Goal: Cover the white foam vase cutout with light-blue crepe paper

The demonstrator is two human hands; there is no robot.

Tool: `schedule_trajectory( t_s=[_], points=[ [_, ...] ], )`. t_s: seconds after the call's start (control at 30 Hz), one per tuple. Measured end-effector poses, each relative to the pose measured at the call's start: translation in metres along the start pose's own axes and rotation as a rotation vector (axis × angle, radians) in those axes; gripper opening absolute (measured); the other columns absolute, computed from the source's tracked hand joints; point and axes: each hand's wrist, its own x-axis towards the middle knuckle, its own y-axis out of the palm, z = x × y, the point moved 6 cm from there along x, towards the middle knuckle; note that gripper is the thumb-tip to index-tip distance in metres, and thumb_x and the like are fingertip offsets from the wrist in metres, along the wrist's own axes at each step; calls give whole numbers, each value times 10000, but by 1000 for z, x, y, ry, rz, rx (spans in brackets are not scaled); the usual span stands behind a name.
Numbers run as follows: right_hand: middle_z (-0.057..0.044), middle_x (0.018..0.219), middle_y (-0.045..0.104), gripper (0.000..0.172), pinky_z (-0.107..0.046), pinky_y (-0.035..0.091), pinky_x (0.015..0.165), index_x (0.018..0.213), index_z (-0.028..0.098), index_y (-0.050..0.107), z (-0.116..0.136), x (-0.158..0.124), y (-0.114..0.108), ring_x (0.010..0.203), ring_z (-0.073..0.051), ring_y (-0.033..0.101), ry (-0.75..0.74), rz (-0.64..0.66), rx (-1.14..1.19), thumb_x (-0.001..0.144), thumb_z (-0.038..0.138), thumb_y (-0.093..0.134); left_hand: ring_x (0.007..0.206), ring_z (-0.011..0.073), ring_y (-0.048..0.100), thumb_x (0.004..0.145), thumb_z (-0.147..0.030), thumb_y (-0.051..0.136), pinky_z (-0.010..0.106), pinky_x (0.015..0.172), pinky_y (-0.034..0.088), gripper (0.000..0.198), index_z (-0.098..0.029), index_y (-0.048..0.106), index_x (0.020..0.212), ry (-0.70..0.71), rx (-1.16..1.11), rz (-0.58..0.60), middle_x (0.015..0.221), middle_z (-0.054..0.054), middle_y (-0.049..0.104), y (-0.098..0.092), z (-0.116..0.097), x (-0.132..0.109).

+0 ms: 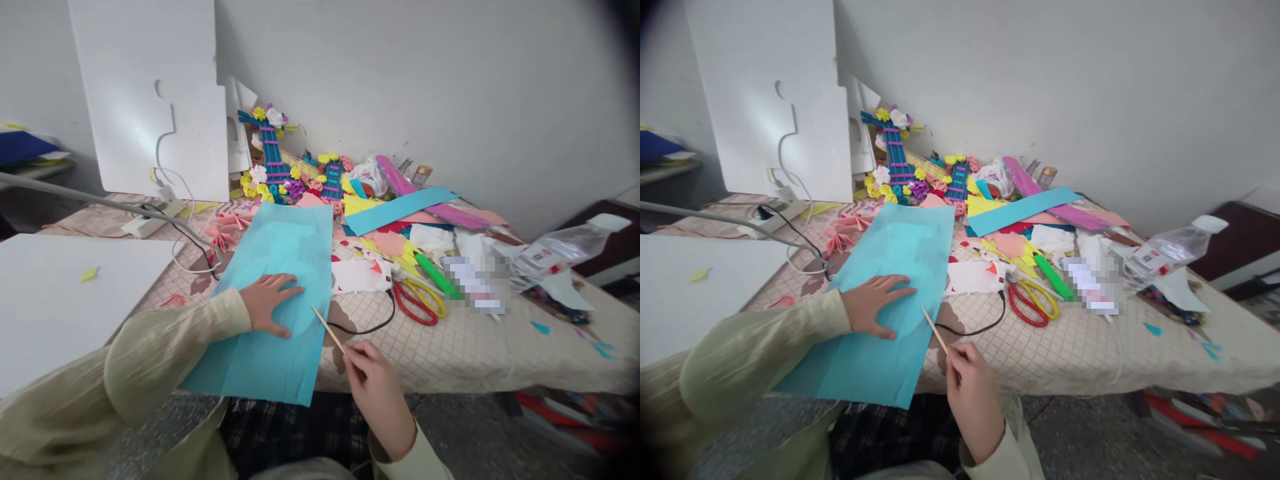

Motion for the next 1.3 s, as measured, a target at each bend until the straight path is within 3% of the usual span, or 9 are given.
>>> schedule_trajectory(
  t_s=[0.77,0.93,1.07,1.2,1.3],
  points=[
    [-64,766,548,256,-282,456,655,880,157,636,-4,6,6,693,-161,565,11,20,-5,836,149,384,1217,339,289,530,-744,510,479,991,197,931,-246,338,1297,-8,-43,-82,1354,128,303,2,2,0],
    [-78,765,565,255,-302,463,657,869,147,640,-9,6,3,694,-176,576,22,-31,-41,828,152,388,1220,338,291,532,-751,501,485,994,196,935,-248,332,1302,-11,-39,-70,1352,130,308,2,1,0],
    [-81,756,583,280,-288,475,639,867,150,652,-9,7,5,677,-174,587,-13,0,-14,828,156,374,1239,324,281,570,-730,501,469,1009,200,923,-242,294,1325,-2,-95,-47,1379,126,283,3,5,-1],
    [-82,775,606,276,-290,481,643,890,156,652,-12,9,-16,695,-177,592,7,-54,-37,838,197,383,1271,264,257,691,-700,387,407,1031,208,824,-239,223,1353,5,-240,-35,1405,94,271,-2,21,-6],
    [-81,817,627,274,-272,485,623,909,174,653,-24,13,-52,718,-172,597,9,-117,-57,843,266,404,1281,260,239,736,-649,381,422,1038,182,721,-235,306,1322,-42,-233,-57,1391,92,304,-13,42,-11]
  ],
)
